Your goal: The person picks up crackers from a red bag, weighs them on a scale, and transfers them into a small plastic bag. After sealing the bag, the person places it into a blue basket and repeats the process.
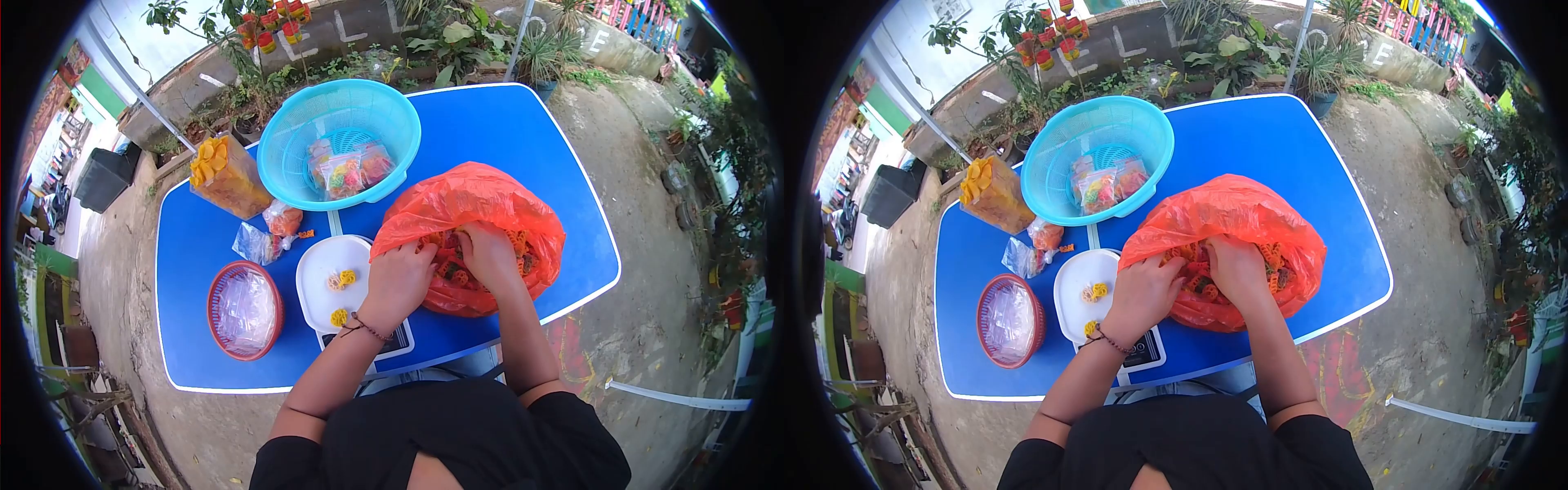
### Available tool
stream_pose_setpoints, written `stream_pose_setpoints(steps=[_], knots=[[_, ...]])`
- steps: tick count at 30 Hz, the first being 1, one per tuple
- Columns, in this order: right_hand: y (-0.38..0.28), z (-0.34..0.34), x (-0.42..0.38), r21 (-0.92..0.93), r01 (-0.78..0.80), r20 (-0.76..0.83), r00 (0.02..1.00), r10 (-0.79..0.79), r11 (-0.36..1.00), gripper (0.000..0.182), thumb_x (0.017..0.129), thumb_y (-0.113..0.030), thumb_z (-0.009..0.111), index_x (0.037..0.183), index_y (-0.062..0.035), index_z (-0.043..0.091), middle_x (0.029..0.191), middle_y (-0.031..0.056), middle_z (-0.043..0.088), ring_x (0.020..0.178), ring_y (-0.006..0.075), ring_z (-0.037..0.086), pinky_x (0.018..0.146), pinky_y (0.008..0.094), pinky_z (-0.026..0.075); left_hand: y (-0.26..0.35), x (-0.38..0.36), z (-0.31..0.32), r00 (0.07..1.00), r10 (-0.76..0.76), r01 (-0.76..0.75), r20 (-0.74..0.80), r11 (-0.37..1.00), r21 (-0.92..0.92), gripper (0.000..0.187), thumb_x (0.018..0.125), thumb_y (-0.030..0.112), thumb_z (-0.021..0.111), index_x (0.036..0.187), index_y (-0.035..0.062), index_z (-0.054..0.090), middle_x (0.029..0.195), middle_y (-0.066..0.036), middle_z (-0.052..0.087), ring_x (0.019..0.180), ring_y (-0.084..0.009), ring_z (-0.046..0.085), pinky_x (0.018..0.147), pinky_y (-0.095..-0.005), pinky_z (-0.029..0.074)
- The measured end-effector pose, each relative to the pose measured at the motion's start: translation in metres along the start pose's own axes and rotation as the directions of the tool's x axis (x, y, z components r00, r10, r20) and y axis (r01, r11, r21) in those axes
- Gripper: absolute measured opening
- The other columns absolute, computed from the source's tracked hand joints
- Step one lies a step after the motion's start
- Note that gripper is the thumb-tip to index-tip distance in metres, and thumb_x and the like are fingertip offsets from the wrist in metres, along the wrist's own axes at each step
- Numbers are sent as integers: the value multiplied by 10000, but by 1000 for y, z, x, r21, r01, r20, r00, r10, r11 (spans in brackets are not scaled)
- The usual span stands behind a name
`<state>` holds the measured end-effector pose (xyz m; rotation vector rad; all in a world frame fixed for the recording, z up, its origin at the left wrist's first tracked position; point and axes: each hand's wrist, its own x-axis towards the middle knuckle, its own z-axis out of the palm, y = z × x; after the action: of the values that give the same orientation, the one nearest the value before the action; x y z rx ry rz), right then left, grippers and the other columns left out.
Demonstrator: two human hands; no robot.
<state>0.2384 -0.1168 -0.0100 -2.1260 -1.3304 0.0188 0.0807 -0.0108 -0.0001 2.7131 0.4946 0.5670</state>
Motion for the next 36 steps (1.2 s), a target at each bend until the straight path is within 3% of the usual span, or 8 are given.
stream_pose_setpoints(steps=[4,10,16,19,22,28,31,36], knots=[[0,0,4,-30,-30,140,990,34,999,261,898,-69,599,1154,-48,646,1043,209,694,987,428,653,870,518,522,0,-3,-7,997,-39,40,65,999,-26,228,832,191,728,1036,93,702,1051,-126,670,933,-316,681,786,-431,555],[-3,31,9,56,172,-69,983,-168,984,320,884,-48,606,1200,-2,625,1162,260,645,1123,448,598,957,491,499,0,-6,-8,999,-15,17,44,999,-44,242,852,198,717,1068,89,706,1039,-129,676,912,-317,687,770,-435,562],[0,19,6,219,-71,206,978,25,973,364,861,18,619,1224,-14,625,1157,241,662,1127,436,607,955,487,492,1,-9,-11,999,43,-42,3,997,-66,270,857,157,713,1109,61,692,1081,-150,663,975,-327,670,818,-430,548],[1,10,-5,237,-29,8,1000,28,971,219,885,17,640,1101,7,679,1019,190,719,962,371,684,867,410,527,4,-9,-14,997,43,-52,-57,986,-157,258,860,126,695,1101,35,678,1076,-161,657,986,-343,657,858,-428,529],[-11,-19,-9,363,-243,178,966,190,899,260,878,12,659,1138,3,660,1079,184,701,911,306,693,820,387,536,5,-10,-15,996,-37,11,-83,956,-294,289,870,97,692,1143,9,663,1098,-177,672,1022,-333,662,878,-425,530],[-34,-41,-17,531,-185,182,978,102,827,193,897,23,663,1086,-4,687,921,87,693,748,139,605,704,287,501,11,-11,-25,984,-127,42,-128,851,-523,277,880,63,706,1139,-25,664,993,-167,725,931,-274,726,841,-368,564],[-34,-27,-20,677,-225,256,965,62,701,214,898,44,649,1099,-15,693,919,73,663,731,113,561,679,271,481,10,-20,-31,968,-206,75,-145,786,-614,238,874,33,708,1102,-29,678,953,-148,741,870,-231,744,800,-323,576],[-70,-22,-16,583,10,235,955,-180,812,265,895,79,610,1131,-10,691,981,107,681,766,171,633,710,290,519,-4,-50,-52,920,-373,212,-123,736,-643,212,868,8,701,1078,-20,689,935,-128,749,816,-181,746,746,-279,576]])
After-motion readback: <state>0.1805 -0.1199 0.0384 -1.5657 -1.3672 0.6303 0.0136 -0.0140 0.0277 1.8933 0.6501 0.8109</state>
